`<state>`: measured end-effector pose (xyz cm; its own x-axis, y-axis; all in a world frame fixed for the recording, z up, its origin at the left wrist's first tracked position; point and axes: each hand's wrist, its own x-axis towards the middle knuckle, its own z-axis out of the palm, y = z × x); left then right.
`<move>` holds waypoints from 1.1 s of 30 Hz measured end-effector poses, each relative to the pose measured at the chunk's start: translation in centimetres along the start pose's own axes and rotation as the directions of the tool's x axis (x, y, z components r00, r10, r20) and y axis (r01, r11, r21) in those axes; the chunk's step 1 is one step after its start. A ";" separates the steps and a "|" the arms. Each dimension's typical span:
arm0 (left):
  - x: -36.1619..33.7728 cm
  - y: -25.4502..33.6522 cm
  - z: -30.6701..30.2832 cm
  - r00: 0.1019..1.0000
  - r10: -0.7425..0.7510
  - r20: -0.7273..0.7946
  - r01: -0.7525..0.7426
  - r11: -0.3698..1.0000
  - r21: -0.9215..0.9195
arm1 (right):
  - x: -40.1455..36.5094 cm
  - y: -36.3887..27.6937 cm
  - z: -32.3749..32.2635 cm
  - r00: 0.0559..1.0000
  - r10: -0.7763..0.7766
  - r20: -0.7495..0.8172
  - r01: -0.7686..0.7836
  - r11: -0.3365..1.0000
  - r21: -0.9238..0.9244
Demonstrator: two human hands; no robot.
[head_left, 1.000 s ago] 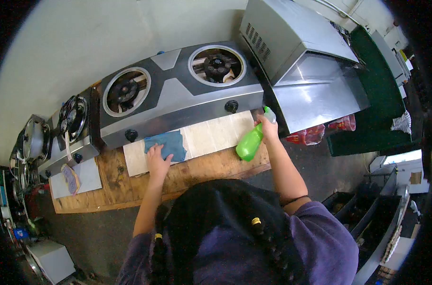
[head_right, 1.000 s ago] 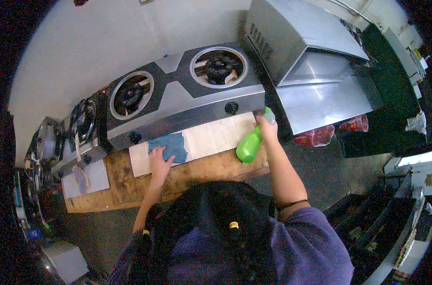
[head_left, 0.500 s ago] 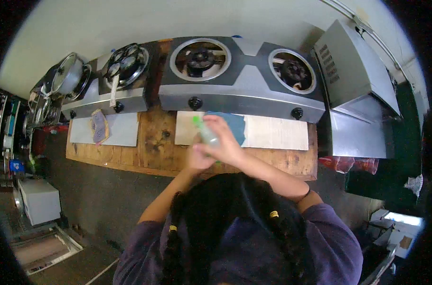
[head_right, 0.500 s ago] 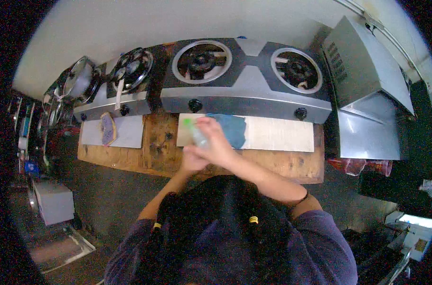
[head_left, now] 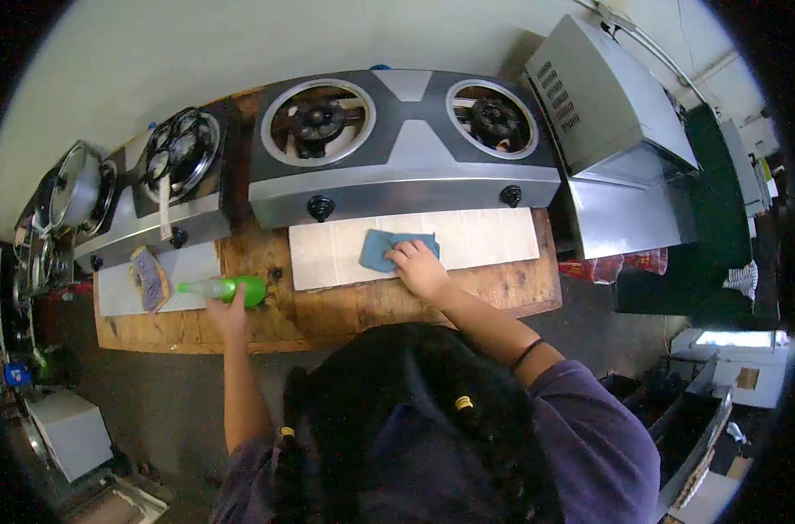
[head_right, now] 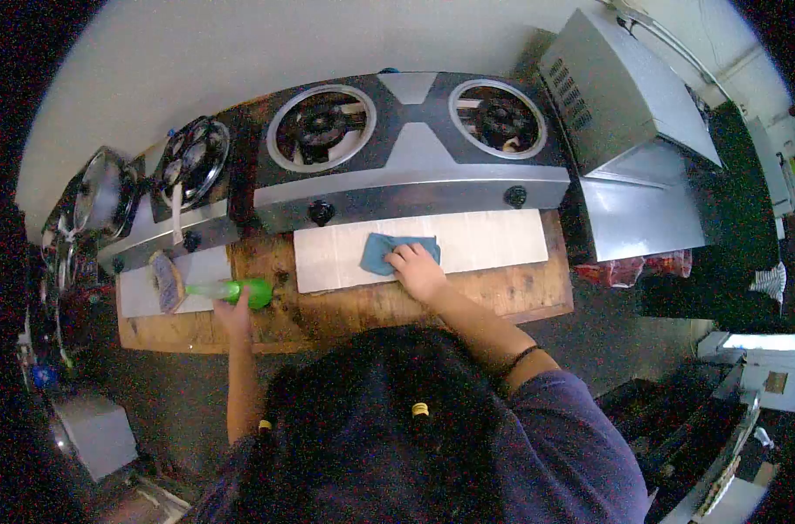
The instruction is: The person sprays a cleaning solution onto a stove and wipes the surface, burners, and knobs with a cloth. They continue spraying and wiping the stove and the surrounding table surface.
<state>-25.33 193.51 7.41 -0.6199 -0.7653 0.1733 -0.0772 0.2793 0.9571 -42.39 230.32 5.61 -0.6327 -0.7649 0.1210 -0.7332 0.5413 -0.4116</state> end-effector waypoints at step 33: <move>-9.9 3.8 35.2 0.360 -0.434 0.826 0.933 0.183 -0.311 | -9.0 20.7 -6.0 0.704 0.497 -0.507 -0.506 0.852 0.132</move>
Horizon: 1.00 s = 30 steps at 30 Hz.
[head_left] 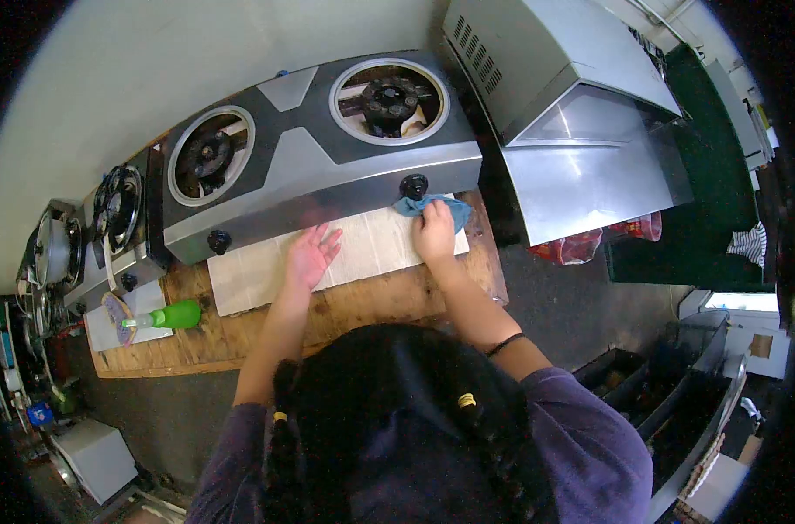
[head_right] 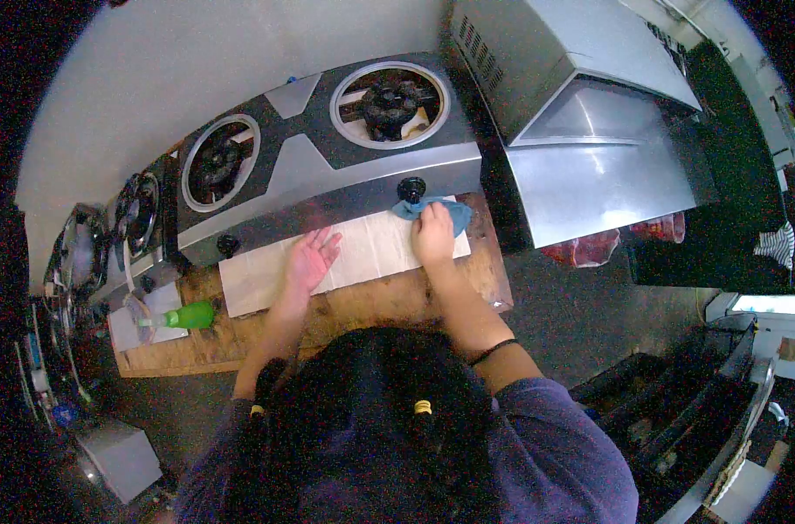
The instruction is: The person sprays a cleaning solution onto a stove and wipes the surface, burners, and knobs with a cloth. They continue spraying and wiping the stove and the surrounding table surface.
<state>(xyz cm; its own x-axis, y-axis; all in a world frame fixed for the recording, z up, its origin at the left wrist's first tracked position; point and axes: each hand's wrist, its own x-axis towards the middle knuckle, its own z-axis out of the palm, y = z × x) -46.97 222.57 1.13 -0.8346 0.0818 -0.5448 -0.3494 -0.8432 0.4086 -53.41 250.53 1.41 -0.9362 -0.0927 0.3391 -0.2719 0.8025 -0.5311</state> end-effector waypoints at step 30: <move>-0.3 1.0 -2.2 0.945 -0.093 0.313 0.116 0.992 -0.056 | 4.6 -3.8 -2.3 0.989 0.050 -0.139 -0.025 0.984 0.176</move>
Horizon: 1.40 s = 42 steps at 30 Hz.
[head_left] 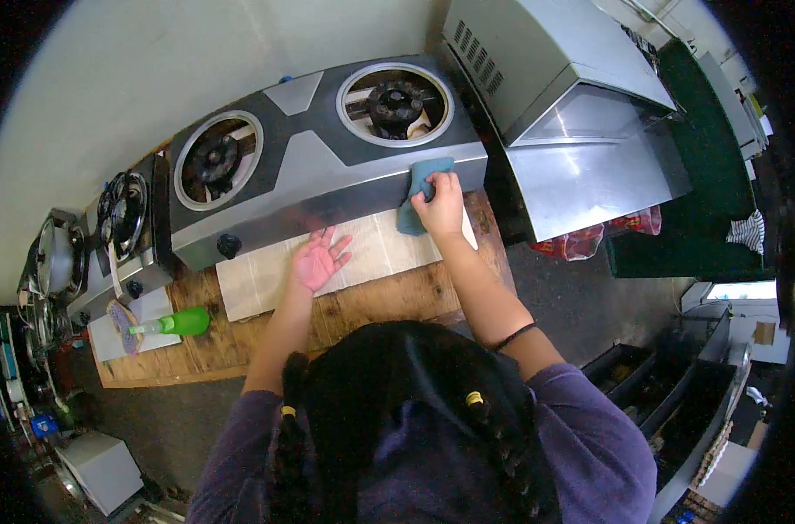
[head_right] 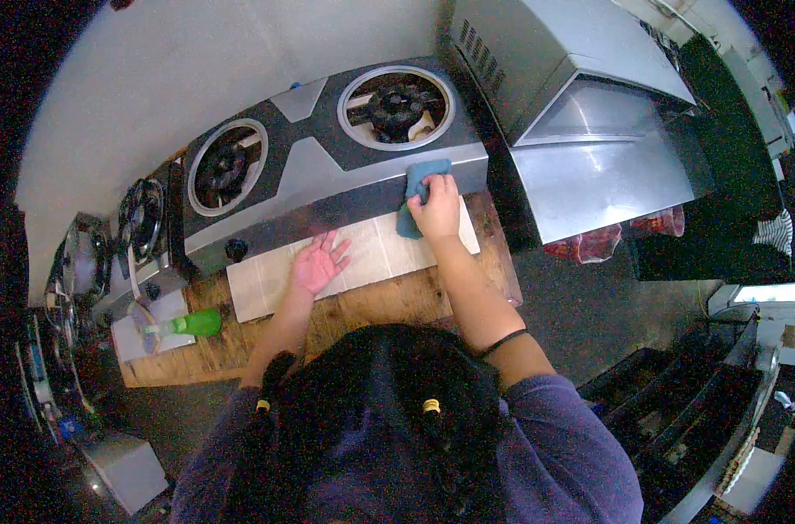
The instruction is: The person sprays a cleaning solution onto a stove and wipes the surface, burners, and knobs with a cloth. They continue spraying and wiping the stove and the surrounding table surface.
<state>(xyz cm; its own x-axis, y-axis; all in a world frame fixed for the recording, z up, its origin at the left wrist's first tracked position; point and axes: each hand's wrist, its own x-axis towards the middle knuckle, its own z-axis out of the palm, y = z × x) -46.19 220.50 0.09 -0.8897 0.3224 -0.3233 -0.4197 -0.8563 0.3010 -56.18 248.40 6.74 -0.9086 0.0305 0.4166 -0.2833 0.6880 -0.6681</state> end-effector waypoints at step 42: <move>0.4 0.0 -0.6 0.999 -0.034 0.026 0.033 0.999 0.009 | 0.3 6.5 -6.1 0.840 0.485 -0.246 -0.227 0.723 0.652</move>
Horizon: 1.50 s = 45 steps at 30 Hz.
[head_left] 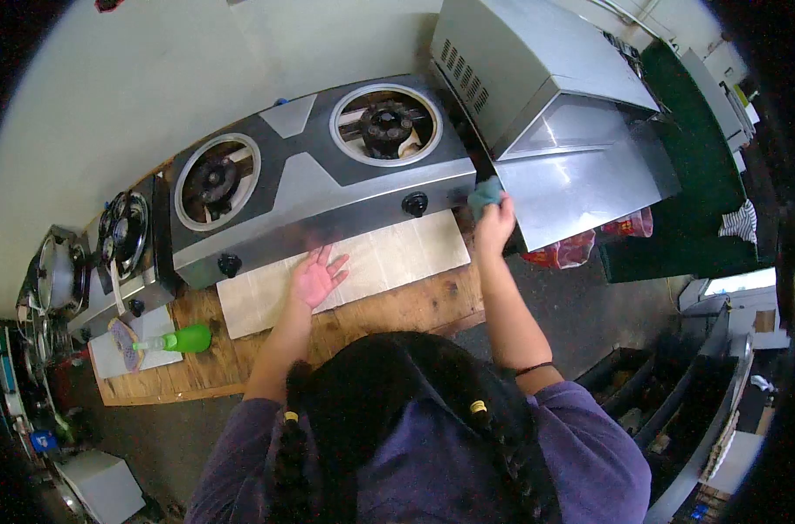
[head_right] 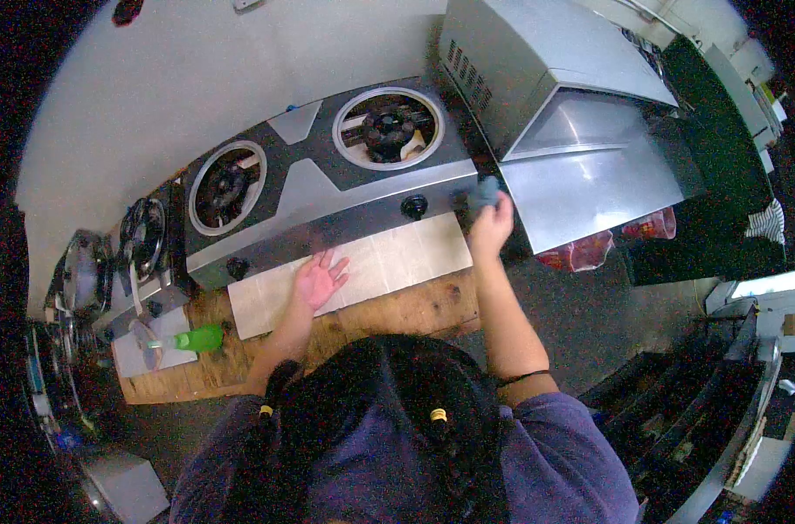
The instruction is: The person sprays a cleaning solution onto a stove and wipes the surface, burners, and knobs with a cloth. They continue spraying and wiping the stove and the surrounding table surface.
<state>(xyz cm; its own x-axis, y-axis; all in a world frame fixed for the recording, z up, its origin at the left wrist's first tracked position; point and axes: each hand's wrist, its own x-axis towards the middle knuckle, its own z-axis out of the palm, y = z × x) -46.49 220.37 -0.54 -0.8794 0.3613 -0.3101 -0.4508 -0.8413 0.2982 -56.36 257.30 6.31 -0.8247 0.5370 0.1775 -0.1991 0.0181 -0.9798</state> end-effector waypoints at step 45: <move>-0.3 0.3 0.4 1.000 -0.028 0.013 0.029 1.000 -0.007 | -6.8 -0.3 3.5 0.948 0.062 0.312 0.081 0.902 -0.425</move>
<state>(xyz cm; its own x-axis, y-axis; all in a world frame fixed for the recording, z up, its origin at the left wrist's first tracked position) -46.43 220.15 0.01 -0.8680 0.3901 -0.3071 -0.4747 -0.8334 0.2830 -52.54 250.69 5.70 -0.9593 0.2473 0.1363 -0.0212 0.4183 -0.9081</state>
